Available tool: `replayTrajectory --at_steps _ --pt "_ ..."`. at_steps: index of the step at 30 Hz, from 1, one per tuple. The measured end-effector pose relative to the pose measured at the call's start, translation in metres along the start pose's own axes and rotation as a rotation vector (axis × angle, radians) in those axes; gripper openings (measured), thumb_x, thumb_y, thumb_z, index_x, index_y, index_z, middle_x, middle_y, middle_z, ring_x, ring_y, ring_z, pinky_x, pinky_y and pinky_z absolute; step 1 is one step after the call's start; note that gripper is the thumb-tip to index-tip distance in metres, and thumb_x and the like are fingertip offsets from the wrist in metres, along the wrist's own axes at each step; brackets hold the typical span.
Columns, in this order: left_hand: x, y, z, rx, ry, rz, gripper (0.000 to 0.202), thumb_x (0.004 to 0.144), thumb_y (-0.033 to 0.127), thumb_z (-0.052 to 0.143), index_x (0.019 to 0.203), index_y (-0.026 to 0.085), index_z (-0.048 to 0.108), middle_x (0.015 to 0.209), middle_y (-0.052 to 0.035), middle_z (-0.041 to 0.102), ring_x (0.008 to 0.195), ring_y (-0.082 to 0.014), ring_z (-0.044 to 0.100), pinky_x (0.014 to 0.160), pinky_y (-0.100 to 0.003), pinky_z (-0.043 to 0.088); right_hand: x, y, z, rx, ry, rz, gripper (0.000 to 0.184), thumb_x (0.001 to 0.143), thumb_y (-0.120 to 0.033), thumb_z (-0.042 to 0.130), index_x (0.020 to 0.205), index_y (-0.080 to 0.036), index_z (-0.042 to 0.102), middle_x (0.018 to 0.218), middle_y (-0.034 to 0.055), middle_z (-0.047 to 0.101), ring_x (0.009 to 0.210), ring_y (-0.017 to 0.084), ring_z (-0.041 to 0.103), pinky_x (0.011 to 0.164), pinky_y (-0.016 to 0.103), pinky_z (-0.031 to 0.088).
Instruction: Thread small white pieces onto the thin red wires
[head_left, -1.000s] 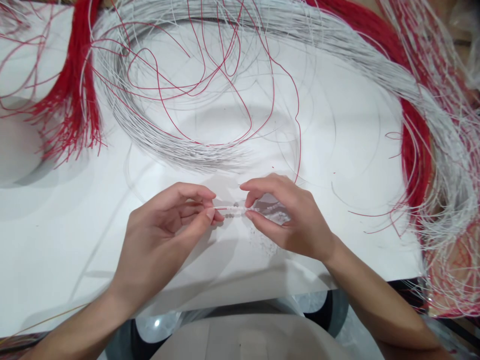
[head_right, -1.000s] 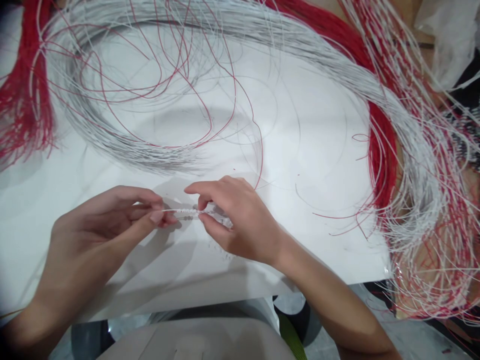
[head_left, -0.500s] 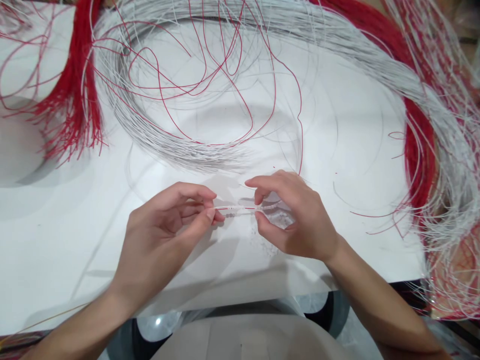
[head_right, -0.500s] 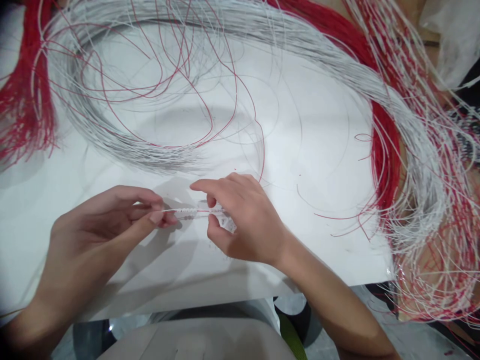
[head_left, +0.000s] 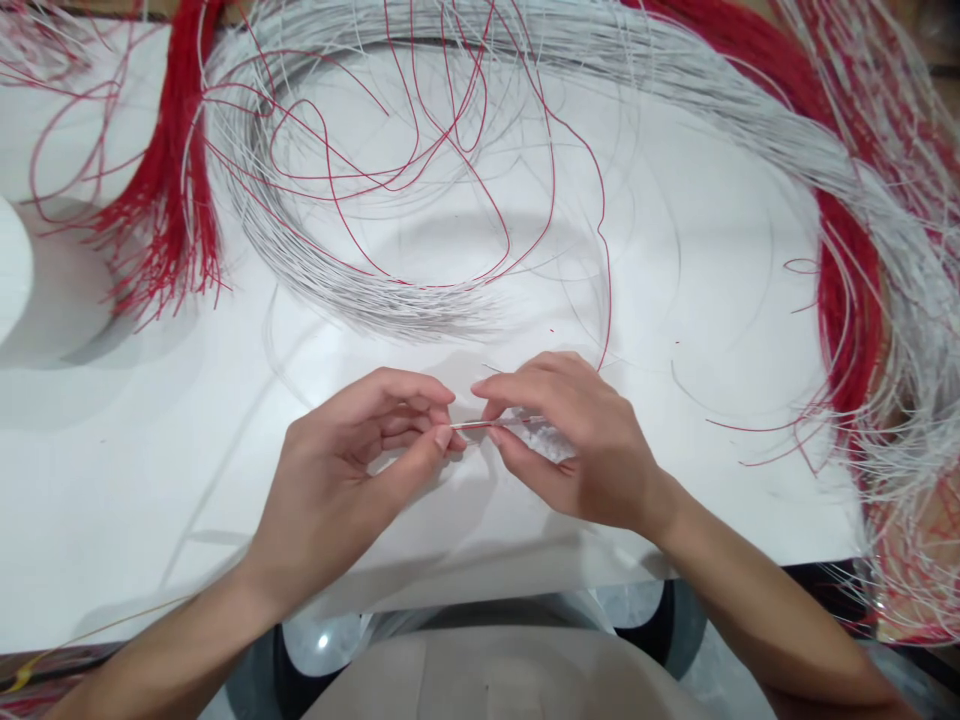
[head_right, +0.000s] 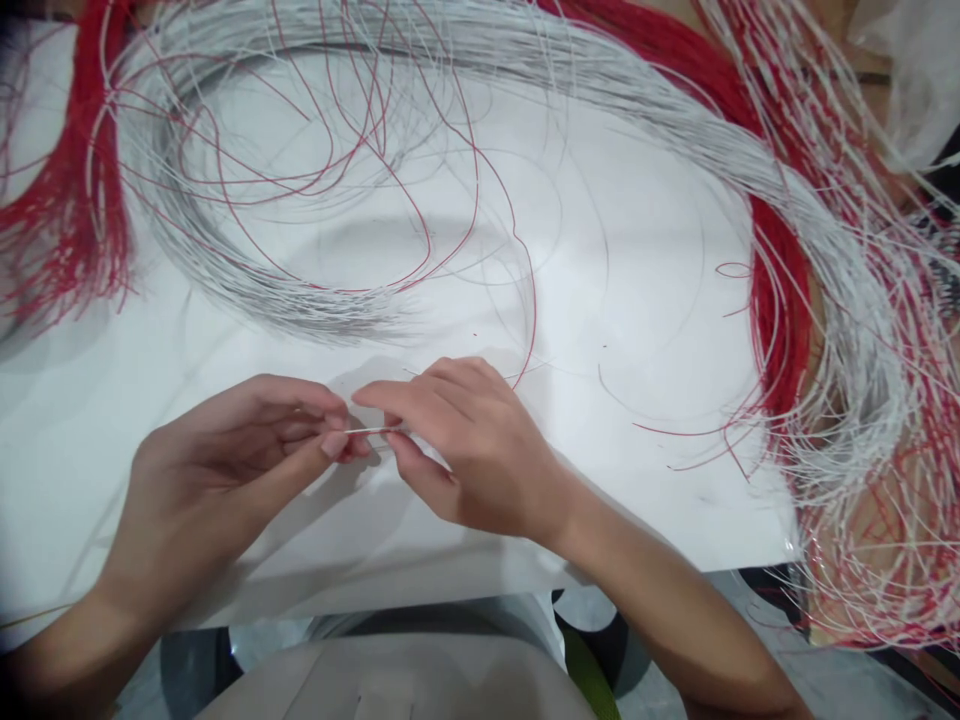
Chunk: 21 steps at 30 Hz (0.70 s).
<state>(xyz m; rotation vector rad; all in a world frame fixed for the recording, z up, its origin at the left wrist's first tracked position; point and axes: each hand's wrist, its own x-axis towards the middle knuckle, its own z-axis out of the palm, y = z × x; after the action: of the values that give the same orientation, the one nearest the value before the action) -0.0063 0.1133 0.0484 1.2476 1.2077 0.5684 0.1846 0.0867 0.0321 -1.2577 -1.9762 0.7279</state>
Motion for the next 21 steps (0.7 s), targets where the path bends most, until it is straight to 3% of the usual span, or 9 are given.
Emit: replayTrajectory --at_steps 5,12,17,21 --pt "0.0 0.0025 0.0012 0.012 0.062 -0.007 0.013 0.077 0.02 0.068 0.089 0.025 0.064 0.075 0.0018 0.067 0.067 -0.0158 0.068 0.071 -0.026 0.058 -0.0007 0.0041 -0.0031 -0.011 0.021 0.015 0.03 0.081 -0.008 0.053 0.108 -0.021 0.054 0.083 -0.0001 0.068 0.077 0.015 0.059 0.076 0.034 0.043" --pt "0.002 0.001 -0.0011 -0.003 0.055 0.019 0.016 0.074 0.017 0.07 0.087 0.026 0.066 0.076 0.0023 0.066 0.068 -0.0159 0.068 0.069 -0.025 0.057 -0.0007 0.0045 -0.0041 -0.029 0.016 0.018 0.026 0.082 -0.011 0.054 0.107 -0.019 0.056 0.082 0.0003 0.068 0.077 0.015 0.059 0.076 0.032 0.043" --pt "0.0046 0.0033 -0.0017 -0.036 0.066 0.022 0.017 0.072 0.015 0.071 0.085 0.024 0.065 0.071 0.0024 0.064 0.065 -0.0149 0.067 0.065 -0.025 0.058 0.0 0.006 -0.0044 -0.08 0.008 0.002 0.009 0.084 -0.015 0.056 0.087 -0.02 0.063 0.078 0.0011 0.067 0.073 0.015 0.057 0.069 0.031 0.043" --pt "0.0055 0.0068 -0.0018 -0.04 0.074 0.002 0.018 0.07 0.016 0.071 0.084 0.022 0.063 0.069 0.0023 0.065 0.063 -0.0151 0.066 0.064 -0.026 0.058 -0.0001 0.0061 -0.0054 -0.087 0.02 0.002 0.008 0.084 -0.016 0.057 0.08 -0.019 0.064 0.075 0.0011 0.066 0.07 0.014 0.056 0.067 0.031 0.042"
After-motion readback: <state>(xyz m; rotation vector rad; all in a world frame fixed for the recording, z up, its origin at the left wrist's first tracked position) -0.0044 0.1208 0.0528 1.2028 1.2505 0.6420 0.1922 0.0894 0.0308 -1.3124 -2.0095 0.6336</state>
